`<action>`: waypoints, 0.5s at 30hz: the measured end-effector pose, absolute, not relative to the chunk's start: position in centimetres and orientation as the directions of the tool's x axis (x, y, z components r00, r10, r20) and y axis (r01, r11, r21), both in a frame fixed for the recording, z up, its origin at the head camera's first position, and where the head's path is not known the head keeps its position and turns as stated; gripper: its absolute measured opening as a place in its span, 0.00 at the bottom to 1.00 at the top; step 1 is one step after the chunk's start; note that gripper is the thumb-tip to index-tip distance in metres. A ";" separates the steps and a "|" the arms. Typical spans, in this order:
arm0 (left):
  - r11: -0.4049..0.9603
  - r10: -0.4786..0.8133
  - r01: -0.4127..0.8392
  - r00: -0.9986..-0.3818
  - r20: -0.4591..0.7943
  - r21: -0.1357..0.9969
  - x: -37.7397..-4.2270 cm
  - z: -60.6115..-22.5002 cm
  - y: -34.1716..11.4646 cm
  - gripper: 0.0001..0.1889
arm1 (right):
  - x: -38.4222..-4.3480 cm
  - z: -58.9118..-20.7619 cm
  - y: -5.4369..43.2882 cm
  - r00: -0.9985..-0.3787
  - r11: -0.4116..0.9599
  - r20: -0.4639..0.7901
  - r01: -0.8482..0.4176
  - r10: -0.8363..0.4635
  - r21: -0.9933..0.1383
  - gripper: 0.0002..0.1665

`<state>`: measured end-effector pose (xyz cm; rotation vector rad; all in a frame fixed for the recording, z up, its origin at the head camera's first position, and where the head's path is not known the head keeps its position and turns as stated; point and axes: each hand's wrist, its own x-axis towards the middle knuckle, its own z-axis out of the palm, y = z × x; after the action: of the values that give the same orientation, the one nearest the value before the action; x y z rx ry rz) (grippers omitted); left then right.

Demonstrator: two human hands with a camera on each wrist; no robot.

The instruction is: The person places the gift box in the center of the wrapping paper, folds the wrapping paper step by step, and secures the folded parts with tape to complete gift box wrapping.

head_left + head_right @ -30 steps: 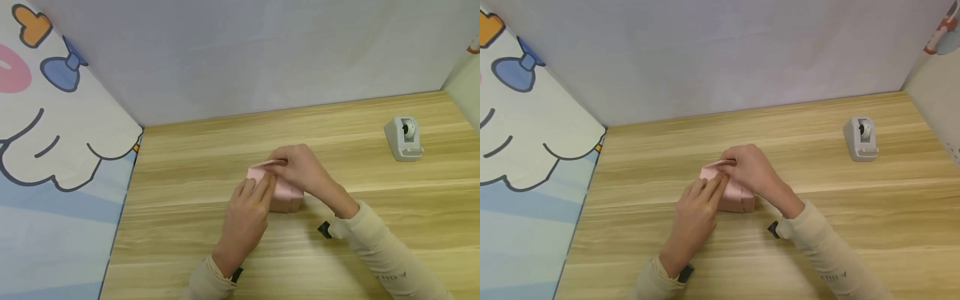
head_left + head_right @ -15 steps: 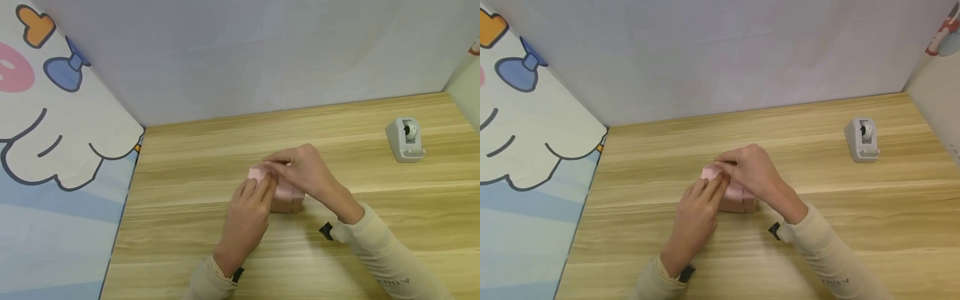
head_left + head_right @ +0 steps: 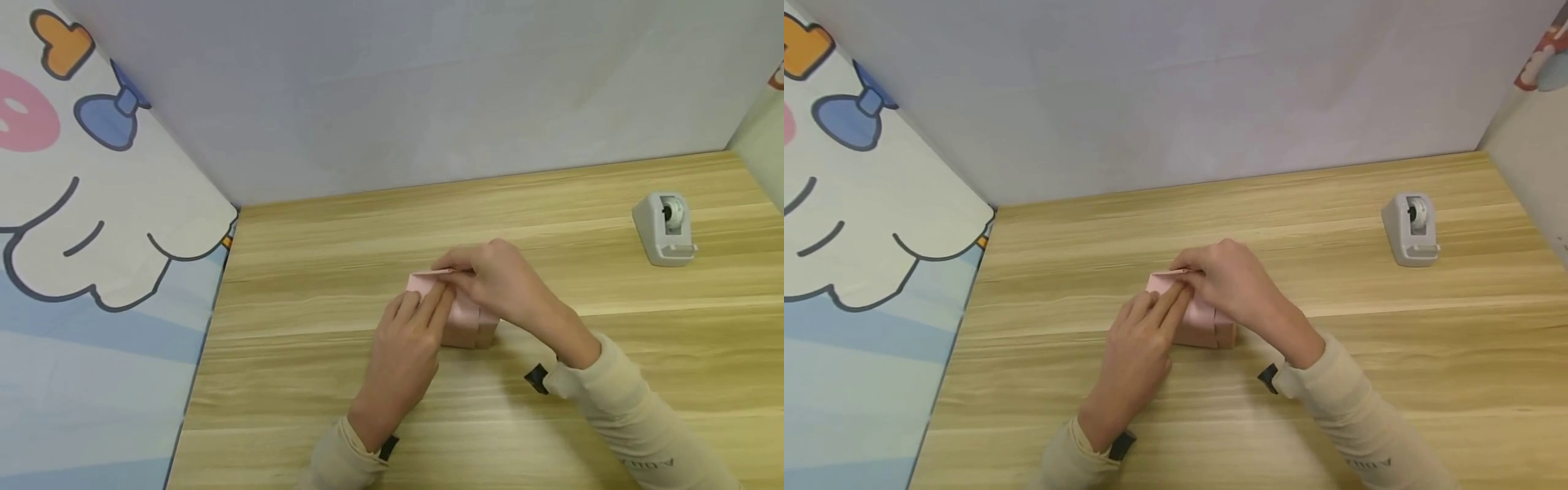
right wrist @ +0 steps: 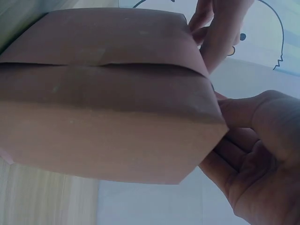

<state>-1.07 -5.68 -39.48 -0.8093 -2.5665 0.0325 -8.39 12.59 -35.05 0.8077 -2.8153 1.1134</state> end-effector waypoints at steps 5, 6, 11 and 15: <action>0.825 0.555 0.544 -0.727 0.404 -0.155 -1.0 -39.7 -5.7 0.27 | -8.1 -35.1 12.6 -0.856 0.614 0.203 -0.488 -0.475 -0.620 0.10; 0.824 0.556 0.545 -0.726 0.405 -0.156 -1.0 -39.8 -5.7 0.27 | -8.0 -35.2 12.6 -0.852 0.610 0.206 -0.494 -0.481 -0.620 0.11; 0.823 0.557 0.549 -0.726 0.403 -0.147 -0.9 -39.9 -5.8 0.28 | -7.6 -35.4 12.9 -0.830 0.582 0.245 -0.533 -0.501 -0.613 0.11; 0.821 0.557 0.555 -0.731 0.393 -0.132 -0.9 -40.0 -6.0 0.31 | -7.3 -35.6 13.1 -0.833 0.557 0.266 -0.529 -0.486 -0.640 0.11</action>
<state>-0.89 -5.96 -40.02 -0.8300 -2.5839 0.0082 -7.29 13.12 -35.64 0.8878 -2.7203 1.1494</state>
